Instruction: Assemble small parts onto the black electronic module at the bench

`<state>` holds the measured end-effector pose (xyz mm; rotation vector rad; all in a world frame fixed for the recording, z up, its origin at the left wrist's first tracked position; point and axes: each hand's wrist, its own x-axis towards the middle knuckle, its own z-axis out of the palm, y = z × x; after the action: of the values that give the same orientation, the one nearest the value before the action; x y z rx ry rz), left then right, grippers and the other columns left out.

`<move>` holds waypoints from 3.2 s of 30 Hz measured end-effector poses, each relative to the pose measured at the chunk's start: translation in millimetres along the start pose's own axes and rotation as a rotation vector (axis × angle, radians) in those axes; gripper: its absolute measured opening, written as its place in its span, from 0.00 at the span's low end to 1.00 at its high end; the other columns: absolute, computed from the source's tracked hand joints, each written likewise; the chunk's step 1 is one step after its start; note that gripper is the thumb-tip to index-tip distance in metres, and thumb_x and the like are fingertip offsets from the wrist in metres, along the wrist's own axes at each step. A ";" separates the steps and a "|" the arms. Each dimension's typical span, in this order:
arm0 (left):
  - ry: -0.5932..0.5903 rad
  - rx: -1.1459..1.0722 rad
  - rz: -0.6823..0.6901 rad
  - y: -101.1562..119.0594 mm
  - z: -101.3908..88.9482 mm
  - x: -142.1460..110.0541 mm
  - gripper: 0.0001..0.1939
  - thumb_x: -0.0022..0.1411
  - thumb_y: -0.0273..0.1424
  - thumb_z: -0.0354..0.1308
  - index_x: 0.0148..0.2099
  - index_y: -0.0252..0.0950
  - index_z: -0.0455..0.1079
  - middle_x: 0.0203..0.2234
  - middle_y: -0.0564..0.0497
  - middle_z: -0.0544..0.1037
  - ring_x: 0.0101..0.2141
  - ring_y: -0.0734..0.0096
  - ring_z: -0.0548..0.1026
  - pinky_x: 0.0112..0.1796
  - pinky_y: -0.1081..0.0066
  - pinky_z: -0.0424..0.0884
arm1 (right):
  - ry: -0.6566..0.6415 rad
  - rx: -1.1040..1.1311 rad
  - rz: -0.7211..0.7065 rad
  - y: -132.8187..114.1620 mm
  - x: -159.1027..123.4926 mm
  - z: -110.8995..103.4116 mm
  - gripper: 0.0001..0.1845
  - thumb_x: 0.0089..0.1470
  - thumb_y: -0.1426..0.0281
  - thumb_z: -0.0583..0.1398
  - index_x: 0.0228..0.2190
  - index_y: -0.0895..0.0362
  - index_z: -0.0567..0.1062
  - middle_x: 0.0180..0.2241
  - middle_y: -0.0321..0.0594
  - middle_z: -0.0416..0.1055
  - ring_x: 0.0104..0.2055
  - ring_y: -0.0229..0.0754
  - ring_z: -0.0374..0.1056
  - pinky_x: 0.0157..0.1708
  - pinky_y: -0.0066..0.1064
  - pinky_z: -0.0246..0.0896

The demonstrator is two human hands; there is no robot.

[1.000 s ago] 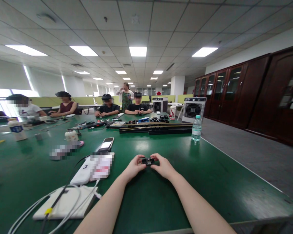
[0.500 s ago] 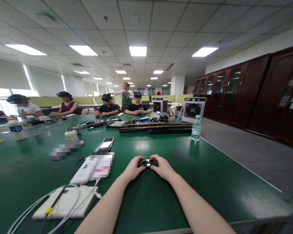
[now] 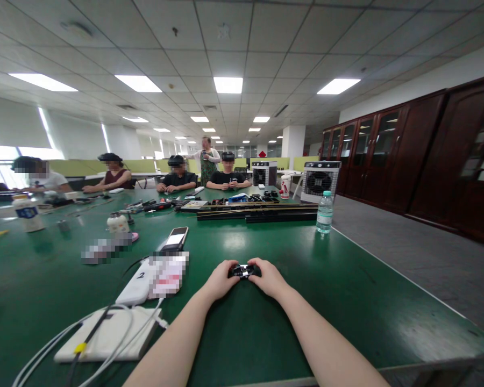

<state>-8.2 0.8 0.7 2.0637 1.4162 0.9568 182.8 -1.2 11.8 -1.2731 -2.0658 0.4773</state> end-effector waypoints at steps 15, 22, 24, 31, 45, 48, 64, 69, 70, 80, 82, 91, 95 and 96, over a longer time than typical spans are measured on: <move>-0.008 -0.050 0.019 -4.5 1.4 -0.1 0.25 0.47 0.25 0.59 0.50 0.36 0.67 0.45 0.44 0.73 0.47 0.61 0.70 0.51 0.62 0.63 | 0.023 -0.031 -0.098 -6.4 -1.7 1.4 0.13 0.44 0.72 0.62 0.36 0.51 0.76 0.42 0.37 0.72 0.46 0.44 0.66 0.48 0.37 0.58; -0.011 -0.061 0.012 -6.6 2.9 0.7 0.25 0.48 0.26 0.59 0.52 0.35 0.65 0.47 0.43 0.73 0.48 0.60 0.70 0.52 0.61 0.62 | 0.020 -0.064 -0.100 -5.8 -1.4 3.7 0.12 0.45 0.72 0.62 0.35 0.51 0.76 0.41 0.37 0.73 0.46 0.44 0.66 0.48 0.37 0.58; -0.009 -0.074 0.006 -7.3 3.3 0.8 0.24 0.48 0.26 0.59 0.50 0.36 0.66 0.46 0.44 0.74 0.47 0.61 0.71 0.51 0.62 0.63 | 0.019 -0.077 -0.099 -5.4 -1.2 4.3 0.12 0.45 0.72 0.62 0.35 0.51 0.75 0.41 0.38 0.72 0.45 0.44 0.65 0.47 0.37 0.58; 0.011 -0.091 -0.002 -4.0 2.1 0.1 0.22 0.47 0.26 0.59 0.47 0.36 0.68 0.43 0.45 0.74 0.45 0.61 0.72 0.49 0.64 0.65 | 0.010 -0.149 -0.124 -8.3 -1.7 4.4 0.09 0.47 0.71 0.61 0.35 0.52 0.74 0.43 0.39 0.71 0.48 0.45 0.63 0.48 0.39 0.56; 0.022 -0.091 -0.037 1.9 -0.8 -1.0 0.22 0.48 0.24 0.58 0.49 0.32 0.67 0.44 0.42 0.73 0.46 0.59 0.71 0.50 0.63 0.64 | 0.103 -0.076 -0.041 -6.7 1.9 -12.5 0.09 0.50 0.70 0.58 0.36 0.52 0.74 0.38 0.38 0.73 0.45 0.44 0.65 0.48 0.38 0.56; 0.010 -0.074 -0.042 2.4 -0.7 -0.7 0.23 0.49 0.24 0.57 0.50 0.31 0.67 0.45 0.42 0.72 0.47 0.60 0.70 0.50 0.64 0.64 | 0.126 -0.059 -0.018 -4.8 2.7 -14.9 0.10 0.50 0.70 0.58 0.37 0.52 0.74 0.39 0.38 0.74 0.45 0.44 0.65 0.48 0.38 0.56; -0.001 -0.044 -0.058 7.7 -2.7 -3.2 0.24 0.50 0.24 0.56 0.52 0.34 0.65 0.49 0.44 0.71 0.49 0.60 0.70 0.50 0.63 0.65 | 0.260 0.008 0.108 11.1 6.3 -22.3 0.14 0.50 0.69 0.56 0.41 0.53 0.72 0.40 0.39 0.74 0.45 0.45 0.67 0.47 0.39 0.60; -0.013 -0.032 -0.055 5.7 -2.7 -3.1 0.24 0.51 0.24 0.56 0.52 0.34 0.65 0.50 0.43 0.71 0.49 0.61 0.69 0.51 0.64 0.64 | 0.323 -0.012 0.112 12.5 6.8 -25.7 0.14 0.51 0.69 0.55 0.41 0.54 0.72 0.41 0.40 0.74 0.44 0.45 0.67 0.47 0.40 0.60; -0.012 -0.035 -0.050 5.2 -2.7 -3.2 0.24 0.51 0.24 0.56 0.52 0.34 0.65 0.50 0.43 0.71 0.49 0.61 0.70 0.51 0.64 0.64 | 0.334 -0.016 0.111 13.0 7.0 -26.0 0.14 0.51 0.69 0.55 0.41 0.54 0.72 0.41 0.40 0.74 0.45 0.45 0.67 0.47 0.40 0.60; -0.013 -0.028 -0.046 2.0 -0.9 -1.4 0.24 0.51 0.23 0.56 0.53 0.33 0.65 0.49 0.43 0.71 0.50 0.61 0.69 0.53 0.63 0.62 | 0.375 -0.038 0.091 15.9 8.1 -26.8 0.16 0.51 0.69 0.55 0.43 0.54 0.73 0.42 0.41 0.73 0.45 0.46 0.66 0.47 0.40 0.60; -0.017 -0.018 -0.046 2.3 -0.9 -1.0 0.24 0.50 0.23 0.55 0.53 0.32 0.65 0.50 0.42 0.71 0.51 0.61 0.68 0.53 0.63 0.62 | 0.364 -0.043 0.090 15.4 8.1 -26.7 0.16 0.51 0.69 0.55 0.43 0.54 0.73 0.43 0.41 0.73 0.46 0.45 0.66 0.48 0.39 0.60; -0.021 -0.023 -0.044 -0.4 -0.3 -1.1 0.24 0.51 0.23 0.56 0.52 0.34 0.65 0.50 0.43 0.71 0.51 0.61 0.68 0.53 0.64 0.62 | 0.190 -0.070 0.113 9.8 5.7 -25.3 0.13 0.49 0.67 0.58 0.38 0.54 0.75 0.41 0.40 0.74 0.46 0.45 0.66 0.49 0.39 0.58; -0.021 -0.022 -0.031 -0.8 -0.4 -0.7 0.24 0.51 0.23 0.56 0.53 0.34 0.65 0.49 0.43 0.71 0.51 0.62 0.68 0.53 0.64 0.62 | 0.048 -0.012 0.072 0.2 2.5 -22.5 0.13 0.47 0.68 0.59 0.37 0.53 0.76 0.38 0.39 0.75 0.44 0.44 0.67 0.46 0.36 0.60; -0.021 -0.022 -0.028 -0.9 -0.3 -0.5 0.24 0.51 0.23 0.56 0.52 0.34 0.65 0.49 0.44 0.71 0.51 0.62 0.68 0.53 0.64 0.62 | 0.028 0.016 0.059 -3.0 1.5 -21.5 0.13 0.46 0.68 0.60 0.38 0.53 0.76 0.38 0.39 0.75 0.43 0.44 0.68 0.45 0.35 0.61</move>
<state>-9.1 0.6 0.1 2.0275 1.4137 0.9325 195.3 -2.0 29.6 -1.3271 -2.0017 0.4987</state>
